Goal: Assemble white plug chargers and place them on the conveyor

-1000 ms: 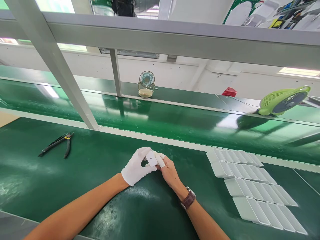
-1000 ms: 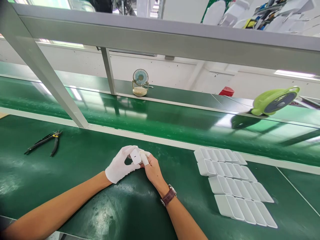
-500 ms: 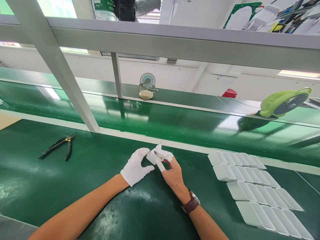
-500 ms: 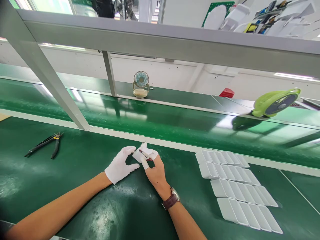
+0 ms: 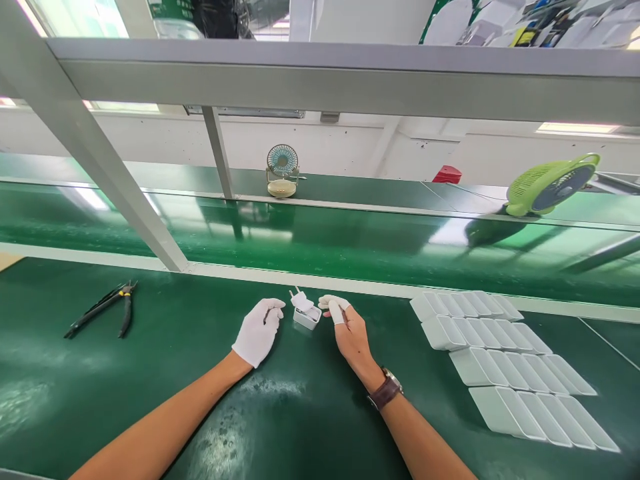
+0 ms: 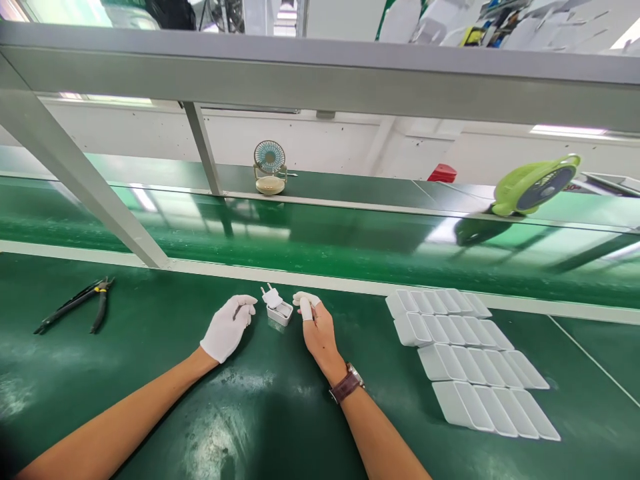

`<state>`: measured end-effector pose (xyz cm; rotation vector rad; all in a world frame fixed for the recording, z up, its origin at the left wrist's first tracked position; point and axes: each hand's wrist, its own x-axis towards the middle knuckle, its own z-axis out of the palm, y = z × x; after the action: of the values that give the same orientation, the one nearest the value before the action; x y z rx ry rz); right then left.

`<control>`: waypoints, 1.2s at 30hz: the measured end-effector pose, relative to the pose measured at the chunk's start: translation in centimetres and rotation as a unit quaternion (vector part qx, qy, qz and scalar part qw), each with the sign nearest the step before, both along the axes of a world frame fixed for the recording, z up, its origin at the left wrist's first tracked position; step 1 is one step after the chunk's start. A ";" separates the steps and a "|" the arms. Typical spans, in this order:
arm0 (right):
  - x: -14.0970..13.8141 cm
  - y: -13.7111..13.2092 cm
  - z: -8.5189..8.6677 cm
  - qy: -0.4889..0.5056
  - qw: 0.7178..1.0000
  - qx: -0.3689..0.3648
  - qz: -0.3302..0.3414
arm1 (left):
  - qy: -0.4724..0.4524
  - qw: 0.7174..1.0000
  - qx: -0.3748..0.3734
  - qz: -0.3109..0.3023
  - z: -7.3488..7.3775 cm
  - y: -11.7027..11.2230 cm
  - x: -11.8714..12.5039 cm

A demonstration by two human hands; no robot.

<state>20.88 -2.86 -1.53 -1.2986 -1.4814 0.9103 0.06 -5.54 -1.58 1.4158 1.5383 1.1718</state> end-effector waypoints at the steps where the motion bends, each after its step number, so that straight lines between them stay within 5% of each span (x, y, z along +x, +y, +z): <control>1: 0.0 0.1 -0.2 0.008 1.000 -0.011 0.003 | 0.007 1.000 0.001 -0.001 0.0 0.0 0.1; 6: -0.4 -0.1 -0.7 -0.014 0.999 0.019 0.030 | 0.060 0.998 0.016 -0.018 0.0 0.2 0.6; 9: -0.7 -0.7 -0.7 -0.043 0.991 0.061 0.112 | 0.097 0.994 0.005 -0.044 0.1 0.4 0.7; 12: -1.0 -1.4 -0.6 -0.065 0.973 0.100 0.197 | 0.059 0.994 -0.018 -0.086 0.2 0.4 0.5; 15: -1.1 -1.7 -0.7 -0.104 0.963 0.141 0.205 | 0.030 0.991 -0.055 -0.117 0.4 0.3 0.5; 26: -1.3 -1.3 -2.1 -0.220 0.921 0.301 0.108 | 0.063 0.998 -0.010 -0.005 2.0 0.9 0.4; 29: -1.4 -1.3 -1.9 -0.249 0.899 0.339 0.124 | 0.073 0.997 -0.001 0.035 2.2 1.1 -0.1; 36: -2.2 -3.1 -1.1 -0.308 0.835 0.399 0.220 | 0.112 0.993 -0.015 0.021 0.8 1.0 -2.2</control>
<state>18.64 -6.00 -2.60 -0.6180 -2.3827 0.0222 -2.16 -4.50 -0.79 1.5440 1.7406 1.0373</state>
